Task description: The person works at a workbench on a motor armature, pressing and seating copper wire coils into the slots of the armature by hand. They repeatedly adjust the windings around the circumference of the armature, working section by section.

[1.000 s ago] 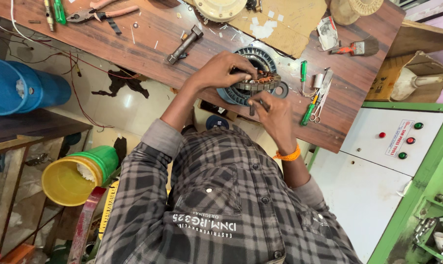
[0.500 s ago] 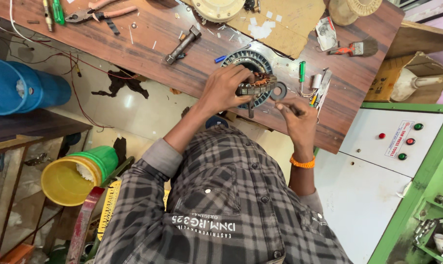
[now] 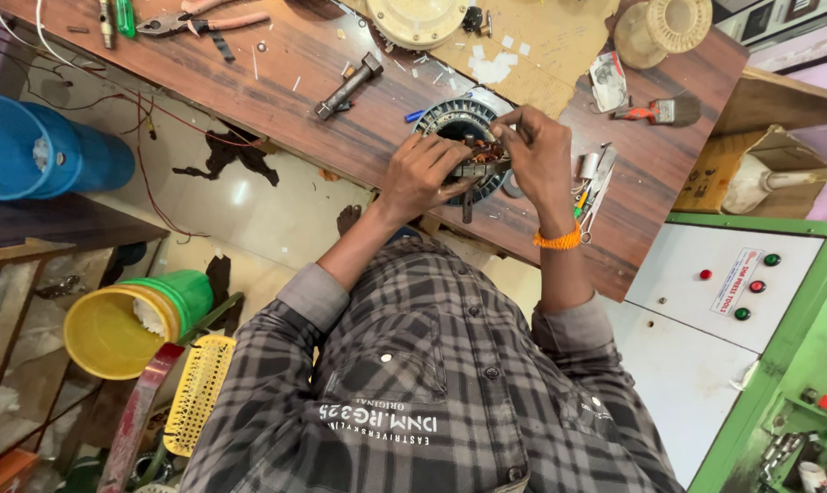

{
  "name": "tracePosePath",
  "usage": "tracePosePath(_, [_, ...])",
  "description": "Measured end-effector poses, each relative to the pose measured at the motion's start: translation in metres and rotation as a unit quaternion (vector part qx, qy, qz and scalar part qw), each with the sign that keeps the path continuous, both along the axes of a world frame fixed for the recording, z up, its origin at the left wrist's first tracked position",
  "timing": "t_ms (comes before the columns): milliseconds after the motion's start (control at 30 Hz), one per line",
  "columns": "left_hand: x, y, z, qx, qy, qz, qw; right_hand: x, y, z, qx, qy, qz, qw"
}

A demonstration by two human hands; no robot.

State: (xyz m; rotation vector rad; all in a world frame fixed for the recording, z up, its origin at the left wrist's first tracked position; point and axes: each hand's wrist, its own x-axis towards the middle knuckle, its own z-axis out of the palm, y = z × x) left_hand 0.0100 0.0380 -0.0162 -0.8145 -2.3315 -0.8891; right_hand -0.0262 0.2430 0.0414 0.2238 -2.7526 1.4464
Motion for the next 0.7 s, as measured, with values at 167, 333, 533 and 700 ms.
tracePosePath(167, [0.001,-0.003,0.001,0.004,-0.042,0.01,0.999,-0.023,-0.007,-0.003,0.053,0.045,0.045,0.997])
tracePosePath(333, [-0.012,-0.004,0.011,0.114,-0.323,0.026,0.939,-0.027,-0.015,-0.003,0.119,0.085,0.055,0.988])
tracePosePath(533, [-0.046,0.006,0.01,0.178,-0.393,-0.01,0.902,-0.022,-0.021,0.006,0.143,0.133,0.033,0.98])
tracePosePath(700, [-0.054,-0.014,-0.003,0.224,-0.438,-0.135,0.86,0.014,-0.02,0.02,0.094,0.058,0.045,0.993])
